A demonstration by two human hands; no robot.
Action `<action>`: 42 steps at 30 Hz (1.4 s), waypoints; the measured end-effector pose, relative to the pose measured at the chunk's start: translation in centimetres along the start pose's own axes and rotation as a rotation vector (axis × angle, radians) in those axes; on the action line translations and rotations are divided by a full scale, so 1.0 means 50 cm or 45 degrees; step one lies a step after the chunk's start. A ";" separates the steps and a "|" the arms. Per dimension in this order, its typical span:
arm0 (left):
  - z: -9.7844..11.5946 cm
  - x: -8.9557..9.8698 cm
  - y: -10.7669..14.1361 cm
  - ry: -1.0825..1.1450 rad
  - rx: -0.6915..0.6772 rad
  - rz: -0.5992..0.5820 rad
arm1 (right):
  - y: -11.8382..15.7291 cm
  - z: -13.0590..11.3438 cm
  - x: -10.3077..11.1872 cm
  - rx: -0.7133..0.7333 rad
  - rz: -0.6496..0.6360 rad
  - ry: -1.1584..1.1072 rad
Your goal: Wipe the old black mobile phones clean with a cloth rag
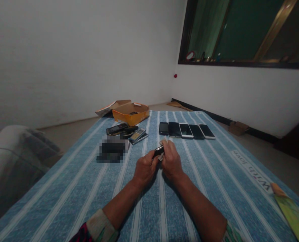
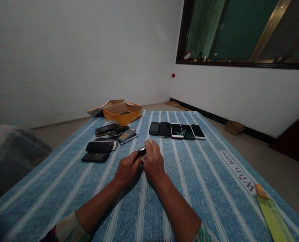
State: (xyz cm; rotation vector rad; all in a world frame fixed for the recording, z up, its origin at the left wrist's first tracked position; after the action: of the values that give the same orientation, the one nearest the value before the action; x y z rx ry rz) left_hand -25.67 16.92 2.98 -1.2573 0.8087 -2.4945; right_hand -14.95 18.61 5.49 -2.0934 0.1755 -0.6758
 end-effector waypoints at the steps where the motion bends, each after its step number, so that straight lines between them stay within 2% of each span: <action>1: -0.002 0.000 0.000 -0.010 0.016 -0.003 | 0.003 -0.007 -0.002 0.053 0.018 0.055; 6: 0.000 0.005 0.000 0.004 0.019 -0.001 | 0.018 -0.050 -0.009 0.235 0.090 0.240; 12: 0.020 0.013 0.001 0.063 -0.120 0.024 | 0.022 -0.099 0.000 0.418 0.044 0.204; 19: 0.040 0.010 -0.005 -0.253 -0.177 -0.062 | -0.015 -0.048 0.006 0.243 -0.121 0.057; 23: 0.041 0.010 -0.006 -0.280 -0.160 -0.075 | -0.014 -0.025 0.003 0.179 -0.109 -0.002; 27: 0.035 0.012 -0.003 -0.254 -0.152 -0.070 | -0.003 -0.047 0.005 0.244 -0.051 0.064; 31: 0.035 0.014 -0.003 -0.223 -0.165 -0.061 | -0.001 -0.076 -0.004 0.318 -0.154 0.117; 37: 0.041 0.011 -0.003 -0.231 -0.167 -0.046 | -0.016 -0.056 -0.008 0.220 -0.181 0.160; 40: 0.026 0.002 0.000 -0.199 -0.091 -0.084 | -0.019 -0.043 -0.007 0.171 -0.162 0.172; 42: 0.009 -0.010 0.004 -0.192 -0.012 -0.160 | -0.022 -0.030 -0.002 0.117 -0.156 0.140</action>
State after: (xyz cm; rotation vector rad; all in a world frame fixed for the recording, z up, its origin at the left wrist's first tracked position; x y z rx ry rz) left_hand -25.00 16.79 2.76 -1.5223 0.7273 -2.4552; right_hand -15.96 18.23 7.00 -1.9919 0.0758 -0.8580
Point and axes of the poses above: each hand's wrist, its own y-axis away from the middle knuckle, its own x-axis out of the back of the hand, z = x × y, the point moved 9 cm from there along -y, towards the middle knuckle, and after that the axes turned 9 degrees about -x, right-handed, at the moved point
